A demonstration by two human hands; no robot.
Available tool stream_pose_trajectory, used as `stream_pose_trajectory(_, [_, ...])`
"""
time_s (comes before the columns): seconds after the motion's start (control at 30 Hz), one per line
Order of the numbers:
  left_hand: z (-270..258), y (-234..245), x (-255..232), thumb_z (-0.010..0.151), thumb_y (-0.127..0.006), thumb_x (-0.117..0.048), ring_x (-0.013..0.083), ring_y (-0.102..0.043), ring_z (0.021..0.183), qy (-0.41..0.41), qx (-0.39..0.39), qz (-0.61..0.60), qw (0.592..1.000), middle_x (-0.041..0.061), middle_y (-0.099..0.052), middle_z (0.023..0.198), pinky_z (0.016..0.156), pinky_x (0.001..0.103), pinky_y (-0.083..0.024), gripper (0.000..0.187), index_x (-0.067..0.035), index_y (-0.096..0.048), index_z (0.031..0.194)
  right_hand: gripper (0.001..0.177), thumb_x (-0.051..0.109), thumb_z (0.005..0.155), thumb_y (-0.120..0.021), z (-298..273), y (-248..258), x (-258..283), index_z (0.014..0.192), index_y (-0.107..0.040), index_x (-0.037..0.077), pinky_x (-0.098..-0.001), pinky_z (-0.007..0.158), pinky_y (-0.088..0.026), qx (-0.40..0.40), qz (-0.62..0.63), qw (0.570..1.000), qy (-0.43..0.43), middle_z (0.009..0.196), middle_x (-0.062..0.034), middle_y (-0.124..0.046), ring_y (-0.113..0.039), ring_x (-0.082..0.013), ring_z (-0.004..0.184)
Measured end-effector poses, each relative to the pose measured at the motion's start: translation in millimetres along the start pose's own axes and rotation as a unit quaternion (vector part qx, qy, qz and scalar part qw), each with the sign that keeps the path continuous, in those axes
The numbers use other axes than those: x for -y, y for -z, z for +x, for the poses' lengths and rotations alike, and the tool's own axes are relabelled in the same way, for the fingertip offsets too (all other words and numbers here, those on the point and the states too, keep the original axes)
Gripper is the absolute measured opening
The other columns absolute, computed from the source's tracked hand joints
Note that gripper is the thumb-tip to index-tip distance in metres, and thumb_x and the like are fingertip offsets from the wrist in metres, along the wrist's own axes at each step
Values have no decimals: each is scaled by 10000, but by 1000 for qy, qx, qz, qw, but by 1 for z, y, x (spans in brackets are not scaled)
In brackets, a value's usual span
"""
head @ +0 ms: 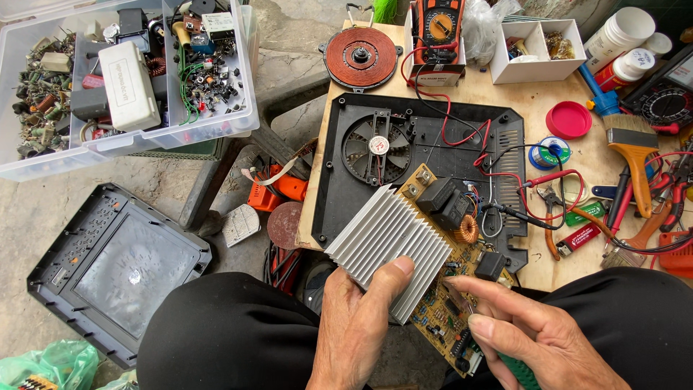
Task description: The person uses pliers to remove a component from a circuit board and then uses a multimeter to test the board. They also handle a heatsink and a small green component during the process.
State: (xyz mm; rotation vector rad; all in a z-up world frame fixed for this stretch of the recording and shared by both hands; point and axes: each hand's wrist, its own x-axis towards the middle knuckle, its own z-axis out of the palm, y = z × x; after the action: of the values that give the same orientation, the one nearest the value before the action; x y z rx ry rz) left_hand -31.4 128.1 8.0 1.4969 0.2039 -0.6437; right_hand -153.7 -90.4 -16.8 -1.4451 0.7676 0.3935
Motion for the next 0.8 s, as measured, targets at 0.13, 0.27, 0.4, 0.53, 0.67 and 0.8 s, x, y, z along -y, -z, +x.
stream_pose_trajectory(0.13, [0,-1,-6,936,-735,-284,156,-561,816,24,-3,4,1000,9,-636,828,785,368,-508,240,-87,-659,823,690,193,986,-738,0,2,0,1673,-802,191,-436,462,-471,12,15,1000,-21,621,-137,-490,-550,-291,456])
stream_pose_trajectory(0.27, [-1,-1,-6,938,-736,-279,148,-571,832,17,1,-6,1000,5,-651,846,796,365,-513,222,-90,-672,840,687,162,1007,-704,0,5,-4,1691,-768,167,-459,470,-448,22,51,998,-18,639,-151,-533,-529,-291,460])
stream_pose_trajectory(0.4, [-3,0,-11,954,-728,-307,150,-556,798,29,7,12,999,-2,-619,813,776,369,-499,263,-97,-644,819,666,163,1005,-685,1,5,-6,1663,-782,122,-406,441,-428,39,42,998,24,563,-132,-528,-525,-256,408])
stream_pose_trajectory(0.53, [0,-1,-4,948,-730,-320,142,-585,828,18,2,26,999,-7,-657,834,802,357,-517,252,-102,-677,833,679,172,1004,-696,3,3,-9,1679,-728,109,-420,438,-523,49,51,997,31,628,-127,-546,-557,-263,445])
stream_pose_trajectory(0.67, [0,-1,-3,948,-737,-313,148,-584,820,17,0,34,999,-4,-657,822,798,361,-516,253,-101,-677,823,674,159,979,-725,6,-3,-9,1649,-737,89,-428,389,-480,42,58,997,34,683,-105,-444,-538,-299,402])
stream_pose_trajectory(0.8, [1,-1,-3,955,-733,-311,146,-584,827,14,2,37,999,-4,-655,829,804,359,-516,248,-99,-686,835,636,160,978,-731,8,-5,-7,1610,-766,106,-425,380,-463,25,43,999,14,701,-137,-459,-552,-340,402])
